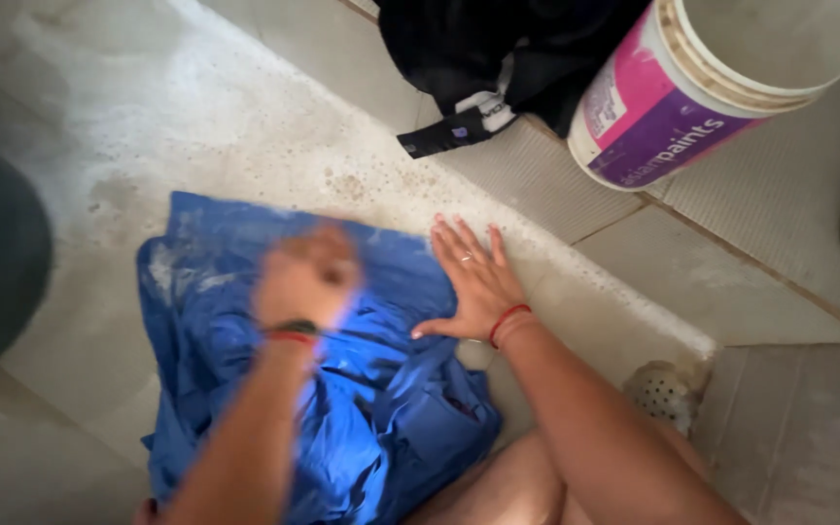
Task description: Hand washing clothes on the floor of a bathroom using soap water, a bucket, and a brush.
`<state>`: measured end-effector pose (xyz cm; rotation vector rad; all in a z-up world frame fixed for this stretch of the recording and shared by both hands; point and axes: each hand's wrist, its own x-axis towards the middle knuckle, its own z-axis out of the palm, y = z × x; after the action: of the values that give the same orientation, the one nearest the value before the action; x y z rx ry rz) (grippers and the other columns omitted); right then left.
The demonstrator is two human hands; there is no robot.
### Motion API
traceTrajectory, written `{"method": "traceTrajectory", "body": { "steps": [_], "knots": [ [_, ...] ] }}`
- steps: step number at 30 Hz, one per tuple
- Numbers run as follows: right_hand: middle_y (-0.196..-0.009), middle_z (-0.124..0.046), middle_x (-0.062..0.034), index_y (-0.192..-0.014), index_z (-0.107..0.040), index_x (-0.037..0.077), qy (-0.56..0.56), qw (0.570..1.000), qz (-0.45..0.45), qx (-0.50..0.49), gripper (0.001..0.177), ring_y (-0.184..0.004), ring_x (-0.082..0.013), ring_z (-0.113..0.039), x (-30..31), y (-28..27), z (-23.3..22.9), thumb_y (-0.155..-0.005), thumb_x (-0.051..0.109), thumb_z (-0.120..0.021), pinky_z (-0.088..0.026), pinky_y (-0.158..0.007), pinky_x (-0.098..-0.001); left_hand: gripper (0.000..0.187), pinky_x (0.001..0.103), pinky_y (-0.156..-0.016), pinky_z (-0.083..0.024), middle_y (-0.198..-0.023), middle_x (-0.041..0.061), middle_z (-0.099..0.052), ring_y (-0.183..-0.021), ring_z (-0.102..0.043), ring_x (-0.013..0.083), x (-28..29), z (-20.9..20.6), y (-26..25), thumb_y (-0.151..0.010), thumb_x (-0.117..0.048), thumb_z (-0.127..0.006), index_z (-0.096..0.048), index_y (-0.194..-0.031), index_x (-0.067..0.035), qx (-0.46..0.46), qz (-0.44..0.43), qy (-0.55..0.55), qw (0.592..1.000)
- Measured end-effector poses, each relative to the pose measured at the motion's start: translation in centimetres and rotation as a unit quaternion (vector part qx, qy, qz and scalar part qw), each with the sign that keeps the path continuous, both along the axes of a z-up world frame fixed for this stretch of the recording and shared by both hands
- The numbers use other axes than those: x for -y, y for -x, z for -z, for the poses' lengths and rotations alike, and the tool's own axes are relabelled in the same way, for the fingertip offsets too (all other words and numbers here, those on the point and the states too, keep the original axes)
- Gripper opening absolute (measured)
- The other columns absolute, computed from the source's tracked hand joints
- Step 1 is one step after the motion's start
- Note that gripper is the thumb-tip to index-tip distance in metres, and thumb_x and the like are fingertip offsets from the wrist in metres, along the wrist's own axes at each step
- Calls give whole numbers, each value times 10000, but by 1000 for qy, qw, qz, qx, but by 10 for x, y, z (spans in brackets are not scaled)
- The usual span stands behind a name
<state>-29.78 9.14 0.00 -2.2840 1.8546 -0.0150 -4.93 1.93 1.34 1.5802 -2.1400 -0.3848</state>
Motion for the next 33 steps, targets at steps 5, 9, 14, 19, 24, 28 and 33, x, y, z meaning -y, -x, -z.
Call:
{"method": "traceTrajectory", "body": {
  "steps": [5, 9, 14, 19, 24, 28, 33],
  "knots": [
    [-1685, -160, -114, -1587, -219, 48, -7, 1000, 0, 7, 1450, -1554, -318, -78, 6, -1, -11, -540, 952, -652, 0, -1194, -658, 323, 498, -731, -569, -893, 195, -739, -813, -687, 395, 30, -11, -8, -816, -326, -667, -767, -1077, -166, 12, -69, 23, 997],
    [-1685, -157, -105, -1586, -218, 65, -11, 1000, 3, 2, 1453, -1555, -314, -73, 0, -1, -2, -516, 939, -670, 1, -1187, -665, 380, 500, -867, -559, -1030, 229, -707, -946, -687, 407, -14, 12, 55, -851, -409, -653, -733, -1074, -112, 81, -8, -63, 995],
    [-1705, -162, -93, -1616, -212, 102, 57, 996, -29, -69, 1411, -1565, -293, -81, 0, 3, 10, -545, 893, -678, -13, -1181, -648, 426, 520, -804, -544, -1103, 204, -684, -994, -654, 429, -23, -7, 42, -758, -412, -661, -756, -1120, -208, -2, 15, -35, 999],
    [-1692, -132, -90, -1600, -174, 67, -22, 1000, 7, -2, 1469, -1561, -301, -58, 4, -3, -9, -530, 959, -642, 14, -1202, -650, 482, 482, -895, -557, -1126, 97, -732, -1005, -653, 373, 44, 36, -45, -921, -425, -517, -682, -1292, -166, 30, -120, -30, 992],
    [-1689, -126, -118, -1594, -162, 29, -12, 1000, 4, -7, 1503, -1557, -304, -68, 2, 0, 2, -518, 958, -652, 13, -1200, -637, 423, 507, -841, -524, -1158, 181, -666, -1052, -629, 374, -9, -12, 45, -808, -361, -635, -705, -1168, -152, -32, 32, -120, 992],
    [-1701, -132, -206, -1619, -190, 39, 50, 997, 9, -58, 1428, -1588, -307, -106, 0, 8, 25, -575, 863, -713, -18, -1233, -574, 498, 517, -858, -521, -1166, 213, -655, -1055, -606, 424, -26, 0, 72, -698, -441, -753, -732, -1118, -174, 8, 65, -39, 997],
    [-1671, -106, -231, -1576, -108, -43, 8, 999, 40, 30, 1599, -1552, -373, -107, 4, -1, -5, -467, 936, -714, -21, -1233, -575, 454, 523, -755, -557, -1055, 193, -683, -953, -651, 423, 27, 1, -21, -795, -405, -693, -734, -1215, -237, 96, -89, 50, 990]
  ]
}}
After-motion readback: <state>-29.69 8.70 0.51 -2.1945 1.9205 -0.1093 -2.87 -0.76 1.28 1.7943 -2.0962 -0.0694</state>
